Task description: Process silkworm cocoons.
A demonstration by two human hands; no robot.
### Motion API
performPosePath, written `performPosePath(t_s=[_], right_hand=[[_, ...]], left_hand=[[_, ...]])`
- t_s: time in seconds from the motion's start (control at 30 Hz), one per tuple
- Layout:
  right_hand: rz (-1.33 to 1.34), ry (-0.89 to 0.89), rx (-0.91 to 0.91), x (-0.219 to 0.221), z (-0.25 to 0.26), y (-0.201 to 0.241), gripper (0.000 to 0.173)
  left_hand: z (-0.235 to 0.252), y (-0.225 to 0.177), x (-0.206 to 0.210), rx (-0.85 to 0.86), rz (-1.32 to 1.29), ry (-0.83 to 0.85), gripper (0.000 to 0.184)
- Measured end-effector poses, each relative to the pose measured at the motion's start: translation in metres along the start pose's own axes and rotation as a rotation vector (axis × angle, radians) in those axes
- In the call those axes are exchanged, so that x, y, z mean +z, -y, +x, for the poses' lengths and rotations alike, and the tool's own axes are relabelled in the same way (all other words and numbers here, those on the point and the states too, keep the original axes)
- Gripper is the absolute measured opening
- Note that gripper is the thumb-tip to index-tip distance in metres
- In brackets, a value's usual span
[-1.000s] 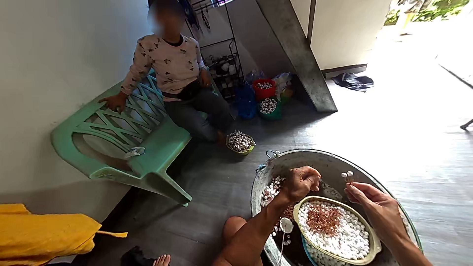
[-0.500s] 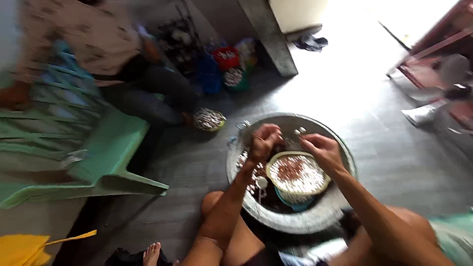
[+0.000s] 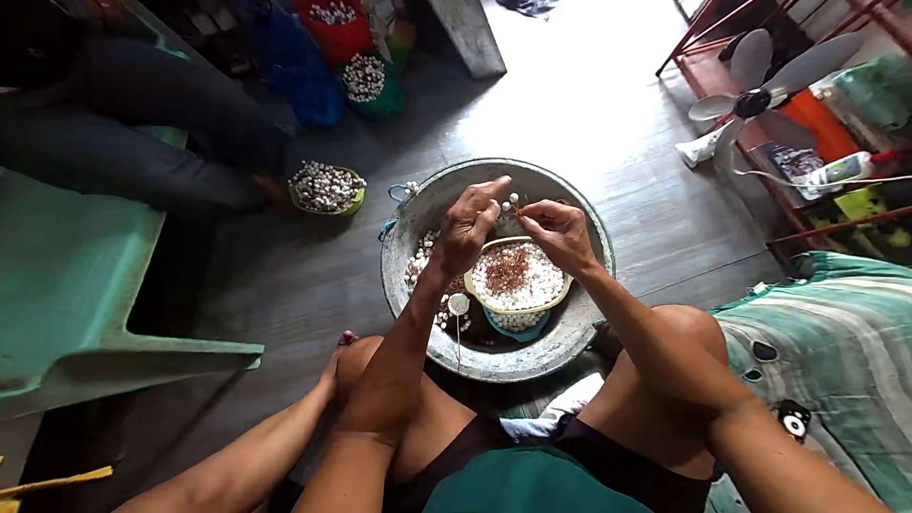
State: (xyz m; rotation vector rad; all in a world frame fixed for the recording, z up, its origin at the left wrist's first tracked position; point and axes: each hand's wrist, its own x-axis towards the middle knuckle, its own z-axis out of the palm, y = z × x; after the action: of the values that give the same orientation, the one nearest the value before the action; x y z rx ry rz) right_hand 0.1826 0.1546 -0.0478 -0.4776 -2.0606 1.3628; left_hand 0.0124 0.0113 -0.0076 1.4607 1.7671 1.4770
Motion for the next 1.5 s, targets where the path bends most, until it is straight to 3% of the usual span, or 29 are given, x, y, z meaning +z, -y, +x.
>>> performPosePath(t_s=[0.17, 0.27, 0.4, 0.53, 0.6, 0.73, 0.9, 1.03, 1.17, 1.3, 1.5], right_hand=[[0.276, -0.234, 0.155, 0.009, 0.004, 0.009, 0.018], [0.415, -0.372, 0.287, 0.018, 0.004, 0.048, 0.019], [0.515, -0.401, 0.298, 0.030, 0.000, 0.088, 0.019], [0.519, -0.366, 0.260, 0.034, -0.013, 0.110, 0.018], [0.547, -0.300, 0.245, 0.031, -0.023, 0.116, 0.019], [0.642, -0.224, 0.305, 0.022, -0.038, 0.119, 0.021], [0.609, -0.341, 0.355, 0.027, -0.037, 0.105, 0.021], [0.581, -0.429, 0.346, 0.042, -0.022, 0.112, 0.022], [0.506, -0.381, 0.307, 0.061, -0.019, 0.118, 0.020], [0.581, -0.365, 0.262, 0.071, -0.015, 0.122, 0.021], [0.632, -0.339, 0.264, 0.079, -0.014, 0.115, 0.019]], left_hand=[[0.003, 0.005, -0.002, -0.016, -0.276, -0.371, 0.033], [-0.005, -0.016, 0.012, -0.071, -0.311, -0.299, 0.032], [-0.016, -0.037, 0.020, 0.026, -0.310, -0.251, 0.021], [-0.022, -0.039, 0.016, 0.062, -0.345, -0.333, 0.022], [-0.024, -0.040, 0.009, 0.095, -0.386, -0.291, 0.020], [-0.024, -0.046, 0.000, 0.091, -0.597, -0.121, 0.043], [-0.032, -0.052, 0.020, 0.056, -0.562, -0.389, 0.025], [-0.034, -0.058, 0.017, 0.044, -0.484, -0.351, 0.026], [-0.041, -0.054, 0.000, 0.030, -0.397, -0.327, 0.027], [-0.033, -0.051, -0.013, 0.060, -0.497, -0.367, 0.021], [-0.031, -0.046, -0.018, 0.148, -0.413, -0.376, 0.018]])
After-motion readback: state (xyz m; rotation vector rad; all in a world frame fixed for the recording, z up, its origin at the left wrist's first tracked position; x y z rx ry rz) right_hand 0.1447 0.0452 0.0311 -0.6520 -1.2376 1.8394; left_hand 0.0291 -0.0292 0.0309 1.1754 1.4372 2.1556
